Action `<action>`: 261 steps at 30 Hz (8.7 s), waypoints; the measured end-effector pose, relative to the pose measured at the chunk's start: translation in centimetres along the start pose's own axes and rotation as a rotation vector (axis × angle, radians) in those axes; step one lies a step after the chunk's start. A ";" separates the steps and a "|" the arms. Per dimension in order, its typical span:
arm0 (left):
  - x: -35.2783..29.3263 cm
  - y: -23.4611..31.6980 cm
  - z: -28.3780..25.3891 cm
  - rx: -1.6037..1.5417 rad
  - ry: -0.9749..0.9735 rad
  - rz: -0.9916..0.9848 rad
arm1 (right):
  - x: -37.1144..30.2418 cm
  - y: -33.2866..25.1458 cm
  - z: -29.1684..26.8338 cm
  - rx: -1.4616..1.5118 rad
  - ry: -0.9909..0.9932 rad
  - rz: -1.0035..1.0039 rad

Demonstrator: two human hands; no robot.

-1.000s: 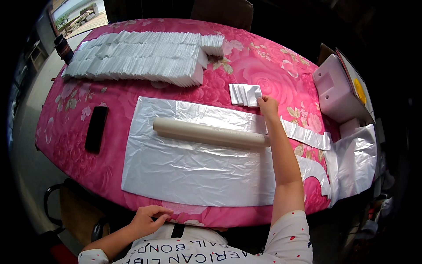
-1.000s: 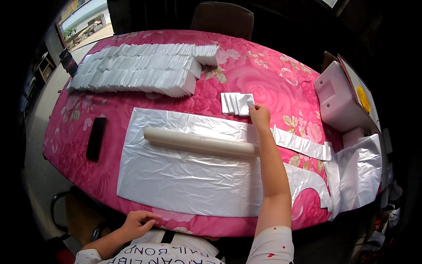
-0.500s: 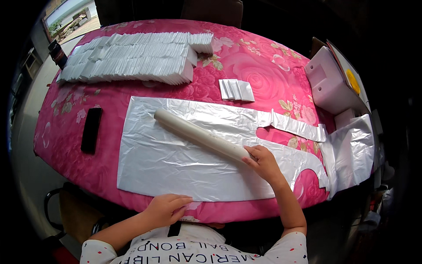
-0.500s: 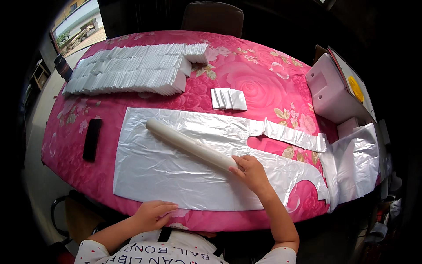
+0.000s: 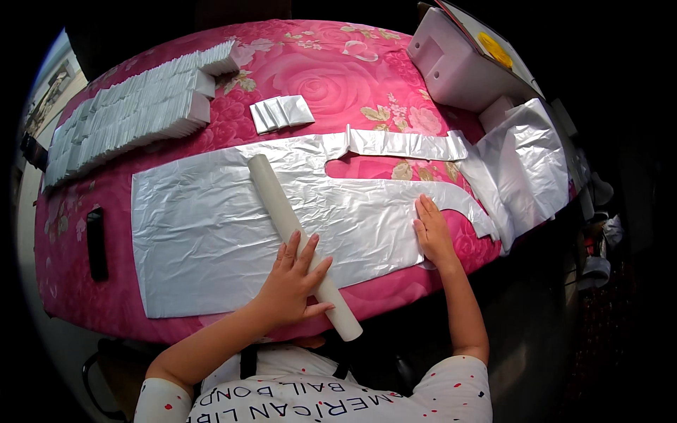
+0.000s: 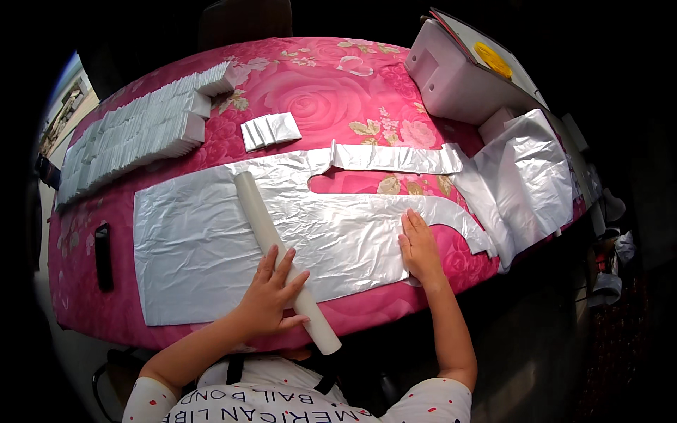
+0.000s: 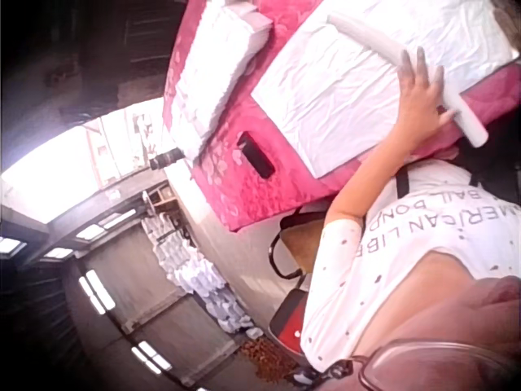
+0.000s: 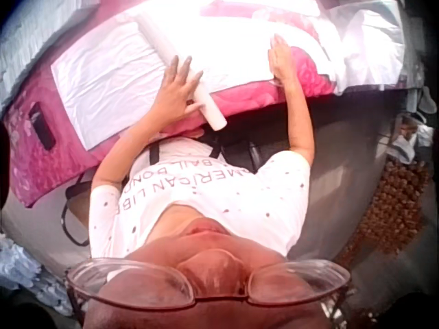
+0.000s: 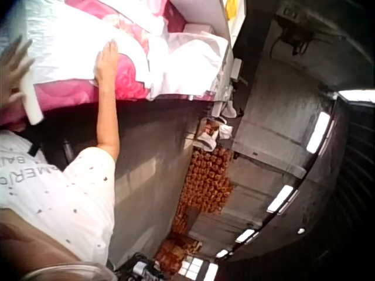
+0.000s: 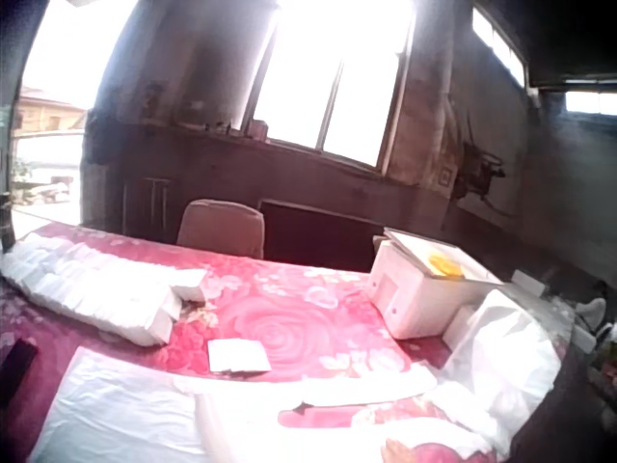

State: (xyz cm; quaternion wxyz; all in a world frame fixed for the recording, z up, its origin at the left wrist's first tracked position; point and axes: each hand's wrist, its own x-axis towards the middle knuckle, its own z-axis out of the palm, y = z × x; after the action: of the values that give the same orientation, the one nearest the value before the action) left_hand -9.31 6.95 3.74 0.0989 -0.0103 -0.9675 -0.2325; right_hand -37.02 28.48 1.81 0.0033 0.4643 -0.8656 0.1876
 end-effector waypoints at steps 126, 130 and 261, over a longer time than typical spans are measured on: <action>8.2 -9.5 -2.6 -1.796 0.423 -0.620 | 4.4 -18.8 -0.8 0.421 0.028 -0.368; 9.5 -10.1 -2.6 -2.051 0.289 -0.809 | 3.1 -15.4 0.2 0.352 -0.119 -0.397; -20.2 -3.4 -12.4 -0.850 -0.703 -0.775 | 15.9 -11.4 8.0 0.905 -0.010 0.167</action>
State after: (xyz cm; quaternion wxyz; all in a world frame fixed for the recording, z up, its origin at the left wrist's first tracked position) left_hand 12.62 -1.19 9.03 -0.3251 0.2246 -0.7002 -0.5947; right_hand -35.57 7.42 0.88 -0.2191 0.3487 -0.7309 0.5442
